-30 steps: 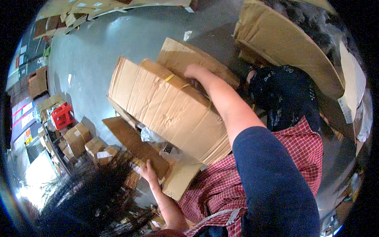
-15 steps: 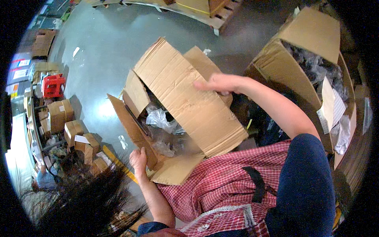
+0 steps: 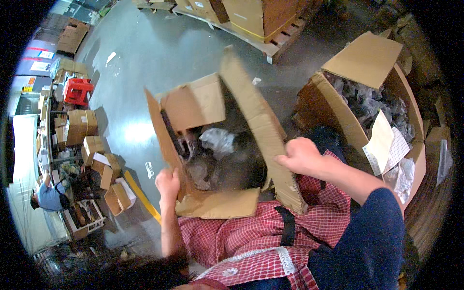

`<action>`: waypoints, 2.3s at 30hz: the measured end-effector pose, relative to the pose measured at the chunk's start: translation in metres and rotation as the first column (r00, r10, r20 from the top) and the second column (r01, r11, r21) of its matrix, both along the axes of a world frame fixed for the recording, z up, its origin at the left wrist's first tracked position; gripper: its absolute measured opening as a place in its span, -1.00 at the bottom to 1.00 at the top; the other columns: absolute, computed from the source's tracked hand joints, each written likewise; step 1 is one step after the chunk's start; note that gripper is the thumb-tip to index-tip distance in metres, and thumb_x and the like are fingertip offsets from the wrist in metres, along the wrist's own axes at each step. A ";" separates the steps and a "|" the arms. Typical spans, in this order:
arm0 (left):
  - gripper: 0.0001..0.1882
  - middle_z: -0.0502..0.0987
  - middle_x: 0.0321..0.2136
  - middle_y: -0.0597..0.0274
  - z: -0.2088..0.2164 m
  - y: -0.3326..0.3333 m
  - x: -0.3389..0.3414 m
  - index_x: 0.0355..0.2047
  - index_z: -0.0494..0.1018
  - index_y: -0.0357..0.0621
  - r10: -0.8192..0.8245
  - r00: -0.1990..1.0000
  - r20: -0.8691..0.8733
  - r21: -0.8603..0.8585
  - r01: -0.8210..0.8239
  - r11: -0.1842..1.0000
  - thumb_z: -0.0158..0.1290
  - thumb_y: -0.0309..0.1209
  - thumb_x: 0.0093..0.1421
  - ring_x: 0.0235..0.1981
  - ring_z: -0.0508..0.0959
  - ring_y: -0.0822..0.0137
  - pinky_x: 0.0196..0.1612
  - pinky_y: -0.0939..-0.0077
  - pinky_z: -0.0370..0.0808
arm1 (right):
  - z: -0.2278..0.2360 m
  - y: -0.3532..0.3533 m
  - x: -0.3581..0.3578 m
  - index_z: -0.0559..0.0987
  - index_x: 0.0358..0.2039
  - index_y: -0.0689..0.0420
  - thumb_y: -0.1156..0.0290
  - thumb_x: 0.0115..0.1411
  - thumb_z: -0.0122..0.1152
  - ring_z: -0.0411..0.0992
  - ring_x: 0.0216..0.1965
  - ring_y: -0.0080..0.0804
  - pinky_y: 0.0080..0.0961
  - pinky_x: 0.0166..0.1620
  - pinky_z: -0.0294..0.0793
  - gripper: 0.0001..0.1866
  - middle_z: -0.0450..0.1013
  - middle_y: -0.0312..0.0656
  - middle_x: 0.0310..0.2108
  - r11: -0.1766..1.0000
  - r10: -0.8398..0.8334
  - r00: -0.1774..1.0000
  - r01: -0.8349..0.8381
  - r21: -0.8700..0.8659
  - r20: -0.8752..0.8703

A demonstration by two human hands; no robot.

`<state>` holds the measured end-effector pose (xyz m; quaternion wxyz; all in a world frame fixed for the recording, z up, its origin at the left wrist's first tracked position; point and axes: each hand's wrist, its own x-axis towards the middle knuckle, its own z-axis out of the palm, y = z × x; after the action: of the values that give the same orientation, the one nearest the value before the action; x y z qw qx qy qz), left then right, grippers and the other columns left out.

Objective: The person removes black plastic components from cardboard boxes, wipes them with a white cloth, and places them into plastic bags or adjacent boxes.

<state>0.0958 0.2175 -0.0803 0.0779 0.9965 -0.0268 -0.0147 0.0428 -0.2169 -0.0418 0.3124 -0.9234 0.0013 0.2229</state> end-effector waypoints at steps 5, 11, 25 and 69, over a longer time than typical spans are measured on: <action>-0.67 0.57 -0.47 -0.15 0.051 -0.083 0.025 -0.58 0.51 -0.28 -0.167 0.973 -0.156 -0.026 0.165 0.986 0.05 -0.24 0.14 -0.38 0.59 -0.17 -0.25 0.00 0.49 | 0.001 -0.040 -0.048 0.52 -0.66 0.37 -0.02 0.00 0.28 0.47 -0.60 0.02 -0.19 -0.47 0.41 -0.43 0.39 0.18 -0.67 0.960 -0.272 0.960 0.275 0.052 -0.061; -0.67 0.52 -0.54 -0.17 0.049 -0.106 0.025 -0.64 0.47 -0.33 -0.258 0.952 -0.163 -0.210 0.223 0.952 0.08 -0.28 0.12 -0.43 0.55 -0.19 -0.31 0.00 0.47 | -0.007 -0.077 -0.009 0.53 -0.65 0.36 0.00 -0.06 0.29 0.48 -0.53 0.06 -0.10 -0.42 0.42 -0.45 0.43 0.17 -0.63 0.969 -0.193 0.965 0.215 -0.118 0.177; -0.55 0.45 -0.61 -0.14 0.015 -0.113 -0.028 -0.67 0.40 -0.31 -0.023 0.997 0.076 -0.486 0.057 0.872 0.13 -0.14 0.13 -0.50 0.50 -0.18 -0.40 0.03 0.40 | 0.067 -0.049 0.151 0.60 -0.50 0.25 0.00 0.01 0.24 0.52 -0.18 0.07 -0.12 -0.10 0.52 -0.53 0.55 0.10 -0.31 0.791 0.161 0.982 -0.067 -0.608 0.101; -0.59 0.46 0.14 0.07 -0.094 -0.213 -0.106 -0.01 0.58 -0.07 -0.821 0.555 -0.132 0.821 0.526 0.223 -0.12 -0.27 0.24 0.33 0.21 0.07 0.37 -0.26 -0.48 | -0.160 -0.005 -0.044 0.73 -0.41 -0.02 0.35 0.09 0.15 0.62 -0.27 -0.36 -0.36 -0.26 0.58 -0.82 0.64 -0.31 -0.31 0.542 0.465 0.872 -0.416 -0.730 -0.152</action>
<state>-0.0100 0.0048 -0.1739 -0.3904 0.7862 -0.4663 0.1099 -0.0014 -0.2223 -0.2020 -0.1580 -0.9446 -0.1495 0.2458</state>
